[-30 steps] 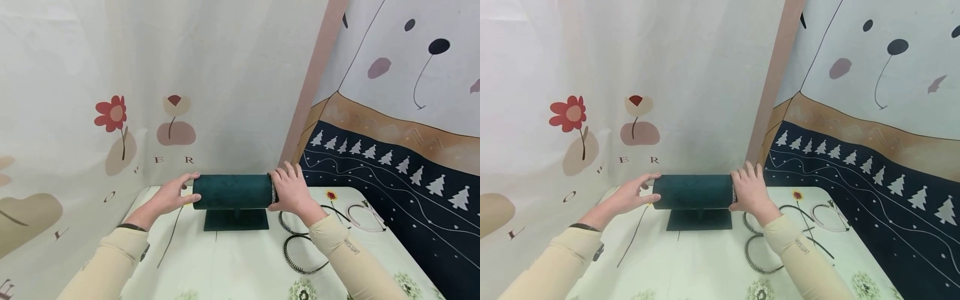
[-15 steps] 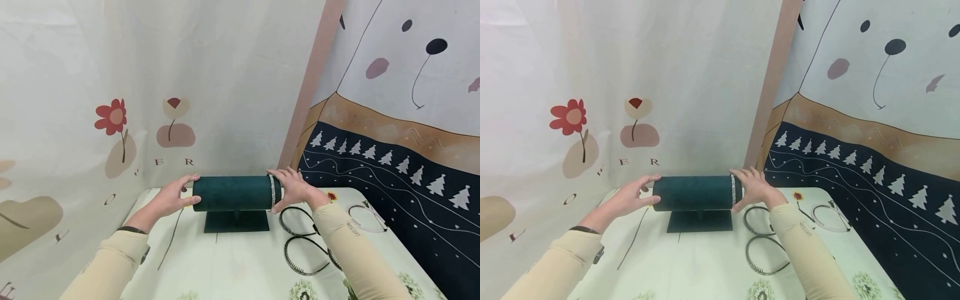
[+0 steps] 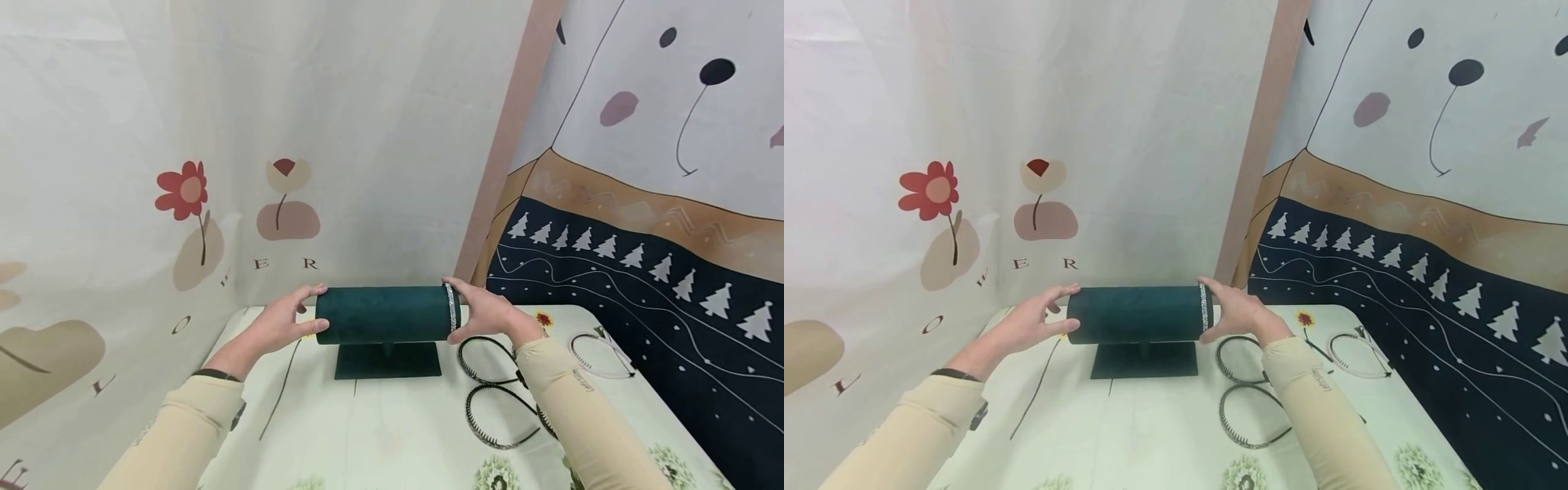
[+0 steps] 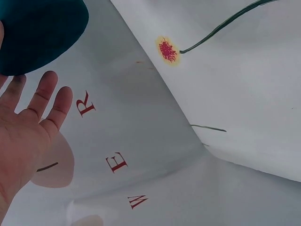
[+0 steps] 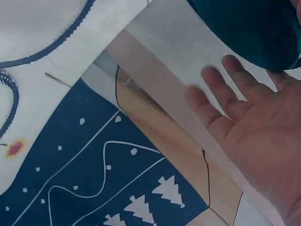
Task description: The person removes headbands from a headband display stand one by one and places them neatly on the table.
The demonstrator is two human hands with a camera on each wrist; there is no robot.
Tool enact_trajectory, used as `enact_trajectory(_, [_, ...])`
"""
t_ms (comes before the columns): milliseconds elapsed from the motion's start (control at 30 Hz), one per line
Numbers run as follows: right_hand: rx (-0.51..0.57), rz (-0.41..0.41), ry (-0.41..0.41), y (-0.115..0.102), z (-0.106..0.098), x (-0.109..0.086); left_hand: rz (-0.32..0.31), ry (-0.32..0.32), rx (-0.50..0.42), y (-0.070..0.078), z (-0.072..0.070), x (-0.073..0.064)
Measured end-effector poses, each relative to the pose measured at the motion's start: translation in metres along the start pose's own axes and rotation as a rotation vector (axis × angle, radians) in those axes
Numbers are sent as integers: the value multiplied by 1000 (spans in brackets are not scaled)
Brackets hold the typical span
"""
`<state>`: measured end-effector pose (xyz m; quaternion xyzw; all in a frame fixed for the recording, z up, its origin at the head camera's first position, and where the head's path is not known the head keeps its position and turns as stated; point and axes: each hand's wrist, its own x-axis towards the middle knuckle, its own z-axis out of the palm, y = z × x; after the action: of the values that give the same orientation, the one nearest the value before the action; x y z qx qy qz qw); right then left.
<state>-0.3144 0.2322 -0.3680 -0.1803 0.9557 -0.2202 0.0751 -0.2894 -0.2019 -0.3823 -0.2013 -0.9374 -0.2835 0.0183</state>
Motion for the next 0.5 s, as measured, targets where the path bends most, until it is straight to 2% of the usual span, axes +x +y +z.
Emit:
enact_trajectory(267, [7,12,18,14,-5,-9,-18,-13,-2,1,0,1])
enact_trajectory(500, [-50,10,40,32,-9,-21,-24,-16,2,-3,0,0])
